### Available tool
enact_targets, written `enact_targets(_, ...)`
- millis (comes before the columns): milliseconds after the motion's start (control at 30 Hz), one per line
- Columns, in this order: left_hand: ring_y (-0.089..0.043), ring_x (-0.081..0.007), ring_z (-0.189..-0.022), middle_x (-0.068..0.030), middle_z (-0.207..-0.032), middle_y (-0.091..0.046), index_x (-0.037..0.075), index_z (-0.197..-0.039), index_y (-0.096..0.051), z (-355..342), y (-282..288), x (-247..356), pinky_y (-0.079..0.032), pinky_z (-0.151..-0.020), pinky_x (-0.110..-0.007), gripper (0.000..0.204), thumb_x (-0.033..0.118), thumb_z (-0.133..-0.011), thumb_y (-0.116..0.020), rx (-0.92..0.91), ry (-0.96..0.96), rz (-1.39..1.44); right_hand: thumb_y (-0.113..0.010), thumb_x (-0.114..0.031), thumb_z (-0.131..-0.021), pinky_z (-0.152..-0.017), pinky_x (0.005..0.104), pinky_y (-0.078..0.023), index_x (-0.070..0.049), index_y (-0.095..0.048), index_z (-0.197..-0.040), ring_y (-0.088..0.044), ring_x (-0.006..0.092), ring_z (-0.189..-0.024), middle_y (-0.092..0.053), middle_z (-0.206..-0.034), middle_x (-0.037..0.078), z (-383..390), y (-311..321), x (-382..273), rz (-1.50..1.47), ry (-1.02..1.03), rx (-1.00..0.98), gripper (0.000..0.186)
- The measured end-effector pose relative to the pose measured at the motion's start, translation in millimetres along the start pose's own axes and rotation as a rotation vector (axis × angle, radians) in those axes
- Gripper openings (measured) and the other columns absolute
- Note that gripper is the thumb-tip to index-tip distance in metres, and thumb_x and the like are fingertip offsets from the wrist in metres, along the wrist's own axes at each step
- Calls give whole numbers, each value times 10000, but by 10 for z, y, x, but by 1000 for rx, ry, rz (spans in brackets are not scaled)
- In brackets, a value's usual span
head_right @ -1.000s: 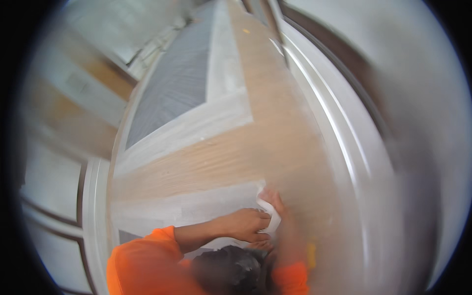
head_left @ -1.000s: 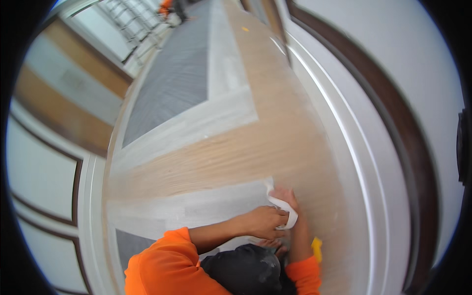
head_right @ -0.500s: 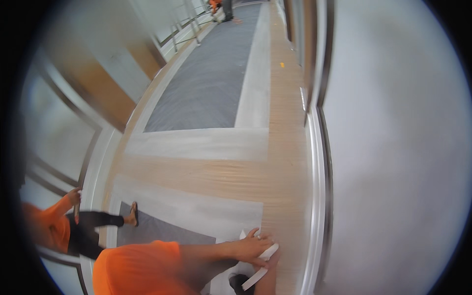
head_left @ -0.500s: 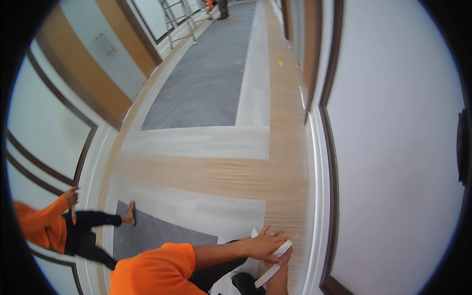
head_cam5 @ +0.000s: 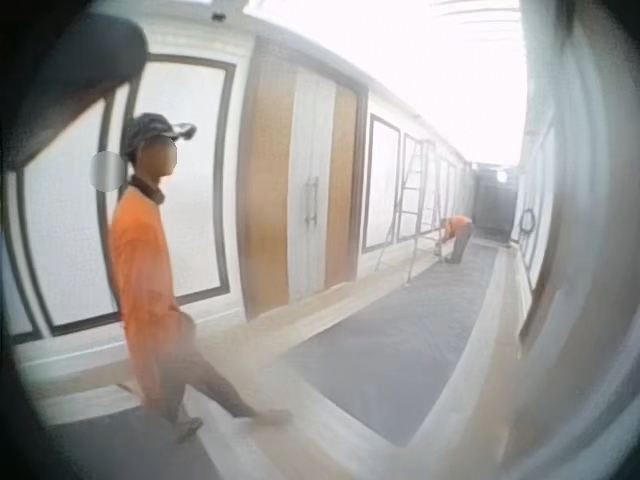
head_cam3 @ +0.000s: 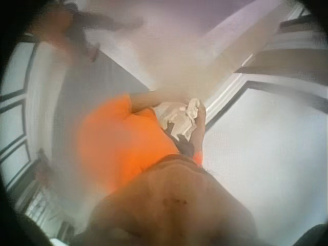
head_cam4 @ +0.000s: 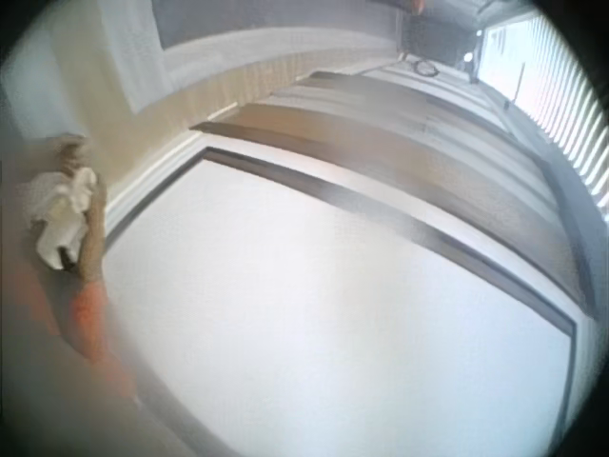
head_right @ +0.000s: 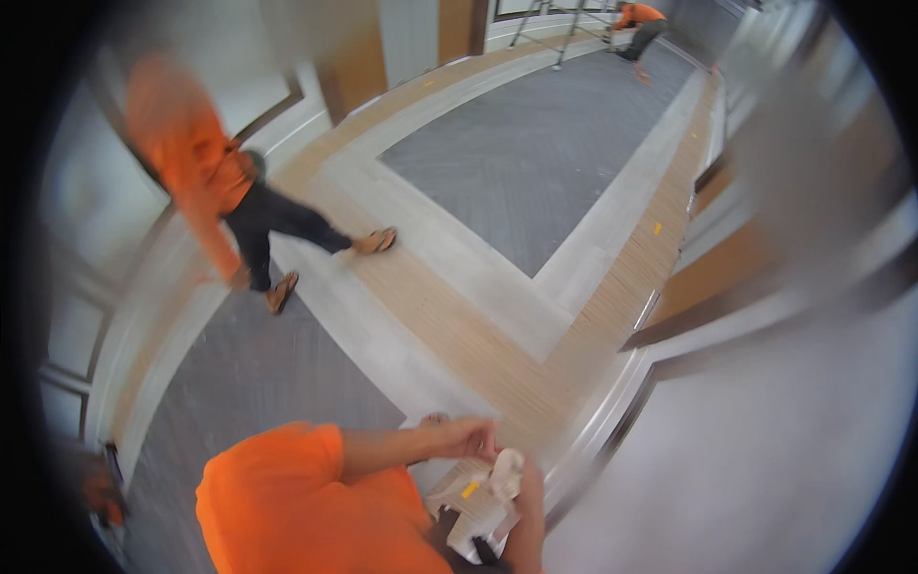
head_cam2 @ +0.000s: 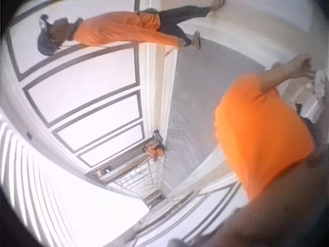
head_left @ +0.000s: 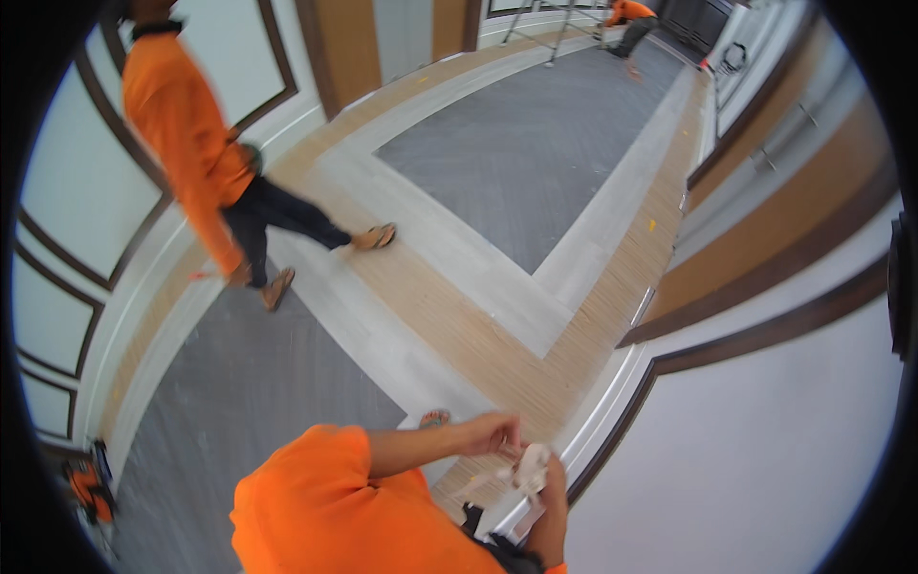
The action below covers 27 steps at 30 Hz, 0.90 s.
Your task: The person installs a white cable along a wall baseboard in a hallway. They use a yellow utility knife to cut the cable and a white cloth to wipe the surface. The person also secures the cable using white tape and clips.
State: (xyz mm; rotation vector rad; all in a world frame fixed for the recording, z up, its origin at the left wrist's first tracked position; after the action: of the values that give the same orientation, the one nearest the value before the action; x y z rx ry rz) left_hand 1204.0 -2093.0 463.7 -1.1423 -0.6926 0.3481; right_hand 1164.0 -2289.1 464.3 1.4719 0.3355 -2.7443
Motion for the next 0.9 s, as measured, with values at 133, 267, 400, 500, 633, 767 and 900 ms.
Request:
enact_targets(133, -473, -283, -1151, -122, -1184, -526, 74, -1124, -557, -139, -66, 722, -384, -917, -485, 560, 556, -862, -444, 243, 5, -67, -428, -362, -884, -397, 340, -483, 25, -541, -908, -587, 254, -516, -583, -690, 146, -306, -680, -1482, -73, 193, 38, 404)
enact_targets(267, -408, -359, -1205, -134, -1393, -334, 138, -1419, -242, -42, -440, 1126, -314, -908, -612, 920, 769, -757, -338, 144, 118, 25, -424, -276, -925, -586, 332, -488, 17, -531, -940, -581, 266, -729, -577, -858, 162, -916, -1185, -1910, 113, 484, 352, 312)
enact_targets(400, -418, -387, -1179, -132, -1465, -216, 201, -1461, -74, -83, -237, 1234, -296, -917, -617, 984, 827, -720, -238, 118, -36, 299, -411, -289, -949, -770, 369, -432, 31, -512, -966, -536, 318, -835, -556, -918, 180, -1539, -1384, -1671, 778, 894, 376, 336)
enact_targets(500, -477, -339, -1084, -132, -1327, -414, 160, -1382, -339, -153, -176, 1495, -342, -900, -570, 901, 794, -744, -279, 362, -86, 364, -370, -403, -941, -835, 430, -398, 37, -494, -1039, -510, 377, -916, -524, -982, 224, -1781, -1496, -1567, 934, 1037, 11, 468)
enact_targets(633, -550, -250, -897, -96, -991, -588, 109, -1030, -573, -429, 8, 2009, -432, -811, -421, 606, 650, -791, -442, 550, -485, 541, -389, -378, -916, -906, 488, -345, 42, -466, -1137, -445, 431, -1047, -460, -1148, 265, -2111, -1780, -1904, 1061, 1073, -427, 481)
enact_targets(767, -558, -170, -704, -40, -759, -593, 108, -821, -592, -1015, 328, 2442, -442, -631, -304, 365, 470, -798, -548, 795, -665, 437, -420, -321, -912, -928, 497, -339, 29, -446, -1192, -434, 430, -1102, -433, -1248, 258, -2653, -1630, -2321, 1168, 1086, -608, 449)
enact_targets(900, -561, -153, -734, -37, -754, -586, 97, -781, -592, -1130, -77, 3152, -445, -637, -297, 194, 286, -793, -551, 941, -708, 220, -451, -294, -915, -912, 436, -376, -11, -477, -1162, -482, 305, -1067, -505, -1177, 152, -3503, -1292, -2994, 632, 614, -846, 377)
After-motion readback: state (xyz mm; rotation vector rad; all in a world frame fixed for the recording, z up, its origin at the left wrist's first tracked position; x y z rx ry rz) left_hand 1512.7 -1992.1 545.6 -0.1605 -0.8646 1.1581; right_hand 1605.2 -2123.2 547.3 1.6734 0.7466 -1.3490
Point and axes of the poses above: each hand's wrist, its own z-axis away from the middle knuckle, its own y-axis out of the back of the hand, x = y × z, the point moved 1 cm from there along -z, towards the middle knuckle
